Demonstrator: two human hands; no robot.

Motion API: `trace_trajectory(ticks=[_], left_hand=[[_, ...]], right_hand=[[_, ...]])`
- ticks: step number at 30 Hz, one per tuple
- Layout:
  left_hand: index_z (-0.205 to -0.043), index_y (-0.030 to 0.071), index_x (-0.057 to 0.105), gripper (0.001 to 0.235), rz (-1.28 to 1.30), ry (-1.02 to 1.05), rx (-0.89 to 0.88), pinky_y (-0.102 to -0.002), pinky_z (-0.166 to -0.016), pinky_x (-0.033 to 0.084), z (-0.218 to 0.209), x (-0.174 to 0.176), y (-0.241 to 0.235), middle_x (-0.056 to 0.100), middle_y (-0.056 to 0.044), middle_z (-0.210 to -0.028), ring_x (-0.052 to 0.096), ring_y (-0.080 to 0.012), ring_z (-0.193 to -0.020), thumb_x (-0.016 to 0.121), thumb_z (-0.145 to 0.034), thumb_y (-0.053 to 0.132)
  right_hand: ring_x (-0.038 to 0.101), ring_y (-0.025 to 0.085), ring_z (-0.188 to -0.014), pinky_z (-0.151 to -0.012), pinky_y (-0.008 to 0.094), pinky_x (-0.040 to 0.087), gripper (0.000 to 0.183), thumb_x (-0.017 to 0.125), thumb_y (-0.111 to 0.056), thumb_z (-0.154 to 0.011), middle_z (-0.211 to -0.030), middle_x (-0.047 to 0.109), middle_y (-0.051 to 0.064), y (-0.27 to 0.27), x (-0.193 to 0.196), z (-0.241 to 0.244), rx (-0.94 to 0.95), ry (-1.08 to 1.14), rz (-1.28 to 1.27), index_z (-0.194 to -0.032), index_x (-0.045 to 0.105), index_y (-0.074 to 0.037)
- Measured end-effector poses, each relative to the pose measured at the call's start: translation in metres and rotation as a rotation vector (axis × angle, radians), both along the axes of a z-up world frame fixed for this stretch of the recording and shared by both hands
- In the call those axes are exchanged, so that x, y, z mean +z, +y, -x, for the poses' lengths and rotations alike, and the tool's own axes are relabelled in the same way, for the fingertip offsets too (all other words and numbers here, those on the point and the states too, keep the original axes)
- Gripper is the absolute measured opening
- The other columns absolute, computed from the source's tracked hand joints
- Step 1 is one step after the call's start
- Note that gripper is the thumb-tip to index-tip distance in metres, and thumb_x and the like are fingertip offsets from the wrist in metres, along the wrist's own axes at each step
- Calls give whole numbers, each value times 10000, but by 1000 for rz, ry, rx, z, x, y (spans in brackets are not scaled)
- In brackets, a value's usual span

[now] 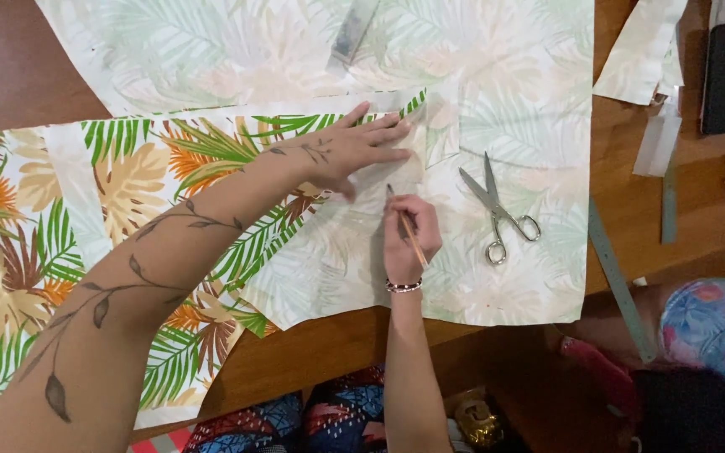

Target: The person aligns a white pattern piece onto a tropical-print fabric laid out on a table. They smooth the pattern and use a pencil to trace the outline of the pattern onto the fabric.

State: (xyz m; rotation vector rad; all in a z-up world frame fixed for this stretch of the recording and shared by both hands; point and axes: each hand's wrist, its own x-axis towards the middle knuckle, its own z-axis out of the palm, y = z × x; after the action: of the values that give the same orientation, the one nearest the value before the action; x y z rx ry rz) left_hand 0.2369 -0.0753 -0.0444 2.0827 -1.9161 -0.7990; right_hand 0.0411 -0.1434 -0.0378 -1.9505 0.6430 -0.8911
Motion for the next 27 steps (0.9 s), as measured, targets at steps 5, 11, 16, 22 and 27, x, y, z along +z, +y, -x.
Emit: trace_trajectory(ticks=[5,11,16,22,27], left_hand=[[-1551,311,389,869,9,108,54,-527,-1237,-4,-6,-5,-2,194,-24,-1689,125,-211,-1555,771,-812,61],[-1542,317,402,810,2,111,77,-494,-1239,-8,-4,2,-2,219,0,-1682,142,-203,-1548,722,-848,49],[-1531,319,420,775,-5,97,90,-475,-1243,-9,-3,3,-2,234,15,-1676,143,-193,-1546,713,-859,66],[-1523,315,435,782,9,62,94,-475,-1249,6,0,3,-2,243,22,-1673,162,-192,-1544,744,-847,74],[-1348,241,602,628,154,-63,103,-534,-1248,145,4,-3,2,426,-24,-1584,326,-231,-1493,823,-774,116]], right_hand=[[714,272,-777,-738,328,578,102,698,32,-858,-856,698,121,3,2,0,62,3,19,-824,657,-56],[710,276,-799,-761,337,570,104,714,1,-879,-872,705,101,6,-4,4,110,37,56,-844,664,-83],[707,313,-831,-795,389,566,68,734,-99,-901,-902,715,122,14,0,6,243,74,-29,-867,681,-75],[701,310,-888,-836,383,552,30,721,-103,-914,-954,712,119,20,-3,8,262,96,-40,-915,699,-82],[713,298,-835,-787,370,565,43,711,-101,-912,-904,710,121,25,9,4,251,65,-77,-885,695,-72]])
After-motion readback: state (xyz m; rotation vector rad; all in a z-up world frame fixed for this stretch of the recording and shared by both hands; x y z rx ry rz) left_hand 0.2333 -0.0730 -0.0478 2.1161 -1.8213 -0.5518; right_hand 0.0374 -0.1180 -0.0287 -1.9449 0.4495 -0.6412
